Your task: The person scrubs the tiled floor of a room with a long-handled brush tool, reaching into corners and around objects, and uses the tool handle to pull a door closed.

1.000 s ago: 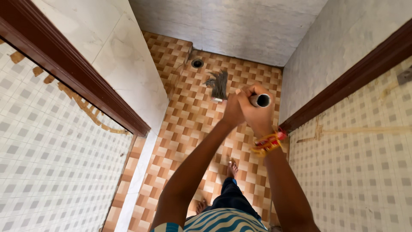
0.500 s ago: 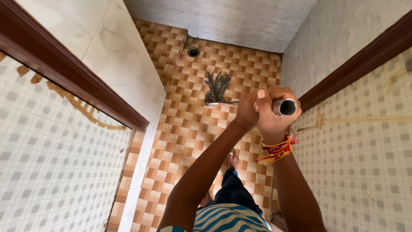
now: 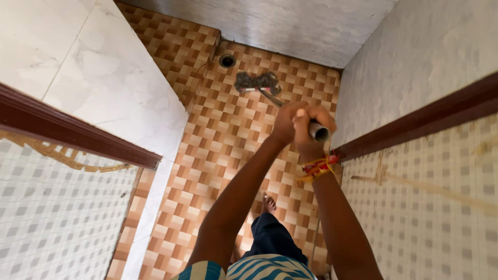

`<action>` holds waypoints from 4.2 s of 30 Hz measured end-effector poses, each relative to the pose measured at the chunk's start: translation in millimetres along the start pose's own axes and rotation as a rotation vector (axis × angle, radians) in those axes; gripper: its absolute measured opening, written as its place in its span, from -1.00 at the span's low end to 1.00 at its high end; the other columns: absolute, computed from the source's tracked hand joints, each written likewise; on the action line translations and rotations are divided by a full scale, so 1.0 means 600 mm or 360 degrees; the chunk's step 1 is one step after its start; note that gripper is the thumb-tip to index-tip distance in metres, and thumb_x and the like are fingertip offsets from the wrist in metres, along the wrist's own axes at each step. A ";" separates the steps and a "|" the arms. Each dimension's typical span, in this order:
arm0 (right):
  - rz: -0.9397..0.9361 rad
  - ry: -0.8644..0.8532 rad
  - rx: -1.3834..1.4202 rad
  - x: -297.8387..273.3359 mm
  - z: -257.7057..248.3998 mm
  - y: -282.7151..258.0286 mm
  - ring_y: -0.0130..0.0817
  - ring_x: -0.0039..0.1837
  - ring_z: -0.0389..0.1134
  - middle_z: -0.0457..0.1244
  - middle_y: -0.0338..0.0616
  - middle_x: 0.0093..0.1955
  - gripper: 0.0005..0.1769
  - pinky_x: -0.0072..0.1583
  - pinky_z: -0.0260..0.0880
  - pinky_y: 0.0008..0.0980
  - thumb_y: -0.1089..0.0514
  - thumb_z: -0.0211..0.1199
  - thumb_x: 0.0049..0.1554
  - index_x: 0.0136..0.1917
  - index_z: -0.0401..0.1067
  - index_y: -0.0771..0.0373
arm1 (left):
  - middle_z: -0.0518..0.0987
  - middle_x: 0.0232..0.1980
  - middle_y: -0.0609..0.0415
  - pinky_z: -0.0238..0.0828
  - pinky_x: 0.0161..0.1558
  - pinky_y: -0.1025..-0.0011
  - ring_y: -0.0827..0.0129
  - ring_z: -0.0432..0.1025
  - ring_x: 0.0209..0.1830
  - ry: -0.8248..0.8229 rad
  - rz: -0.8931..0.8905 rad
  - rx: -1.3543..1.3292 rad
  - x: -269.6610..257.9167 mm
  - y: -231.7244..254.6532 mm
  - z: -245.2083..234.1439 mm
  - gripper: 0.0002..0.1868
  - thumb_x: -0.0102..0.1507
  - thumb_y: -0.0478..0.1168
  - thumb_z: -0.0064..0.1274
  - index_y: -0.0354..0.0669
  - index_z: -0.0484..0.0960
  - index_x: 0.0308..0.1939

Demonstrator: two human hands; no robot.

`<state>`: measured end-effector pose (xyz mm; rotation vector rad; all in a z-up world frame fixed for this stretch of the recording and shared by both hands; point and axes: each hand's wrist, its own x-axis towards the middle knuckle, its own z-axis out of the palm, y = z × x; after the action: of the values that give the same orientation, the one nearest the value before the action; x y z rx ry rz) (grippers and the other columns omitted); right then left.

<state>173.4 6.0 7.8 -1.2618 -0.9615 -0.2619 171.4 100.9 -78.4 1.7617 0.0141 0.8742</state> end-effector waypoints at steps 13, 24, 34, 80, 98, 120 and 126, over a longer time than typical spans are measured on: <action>0.0160 -0.0271 -0.0064 -0.004 0.062 0.127 -0.52 -0.34 0.09 0.10 -0.20 -0.40 -0.67 -0.26 0.10 -0.46 0.35 0.26 0.12 -0.34 0.15 0.29 | 0.45 -0.26 0.17 0.33 -0.19 0.44 0.49 0.34 -0.28 0.0050 -0.0215 -0.0465 0.000 -0.208 -0.048 -0.82 0.36 -0.21 0.01 -0.17 0.44 -0.30; 0.0135 -0.0218 -0.0151 -0.046 0.017 -0.262 -0.52 -0.27 0.08 0.10 -0.25 -0.35 -0.66 -0.21 0.10 -0.45 0.36 0.31 0.18 -0.30 0.18 0.32 | 0.58 -0.19 0.19 0.45 -0.15 0.45 0.53 0.44 -0.18 -0.0178 -0.0074 -0.0379 -0.140 0.176 -0.067 -0.76 0.19 -0.21 0.22 -0.27 0.55 -0.18; 0.0141 0.0083 -0.0141 -0.133 0.034 -0.319 -0.60 -0.27 0.10 0.14 -0.30 -0.33 -0.65 -0.21 0.11 -0.50 0.32 0.34 0.23 -0.27 0.21 0.29 | 0.50 -0.30 0.26 0.33 -0.29 0.54 0.63 0.36 -0.31 -0.0084 -0.0422 -0.0780 -0.224 0.243 -0.055 -0.72 0.37 -0.05 -0.06 -0.20 0.52 -0.25; 0.0093 0.0200 0.0023 0.383 0.109 0.433 -0.44 -0.29 0.25 0.30 -0.08 -0.27 -0.78 -0.18 0.26 -0.43 0.36 0.20 0.26 -0.21 0.24 0.33 | 0.53 -0.35 -0.05 0.41 -0.23 0.15 -0.01 0.48 -0.29 -0.0212 0.0100 0.0138 0.504 -0.413 -0.023 -0.66 0.04 -0.07 0.29 -0.14 0.49 -0.31; -0.0080 0.0075 0.0171 0.538 0.356 0.487 -0.35 -0.37 0.22 0.20 -0.05 -0.40 -0.73 -0.19 0.31 -0.38 0.37 0.25 0.28 -0.15 0.18 0.34 | 0.56 -0.42 -0.03 0.40 -0.31 0.14 -0.02 0.52 -0.34 -0.0267 0.0262 0.0238 0.667 -0.474 -0.248 -0.65 0.10 -0.03 0.31 -0.08 0.46 -0.32; 0.0004 -0.0291 0.0048 0.460 0.428 0.426 -0.44 -0.25 0.22 0.22 -0.10 -0.27 -0.75 -0.13 0.28 -0.46 0.39 0.17 0.24 -0.23 0.18 0.32 | 0.58 -0.31 0.02 0.41 -0.27 0.16 0.04 0.51 -0.28 -0.0082 0.0186 0.0444 0.553 -0.469 -0.370 -0.72 0.11 -0.10 0.24 -0.08 0.48 -0.26; 0.0042 -0.0391 -0.0048 0.422 0.380 0.402 -0.48 -0.29 0.13 0.16 -0.18 -0.35 -0.74 -0.16 0.17 -0.45 0.36 0.18 0.18 -0.29 0.18 0.31 | 0.52 -0.37 -0.06 0.34 -0.34 0.23 0.04 0.44 -0.39 0.0005 -0.0255 0.0156 0.494 -0.420 -0.331 -0.64 0.06 -0.10 0.23 -0.20 0.37 -0.36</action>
<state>376.1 370.0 25.7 -1.3546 -1.1528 -0.1022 376.7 485.8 -103.9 1.8228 0.2006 0.7710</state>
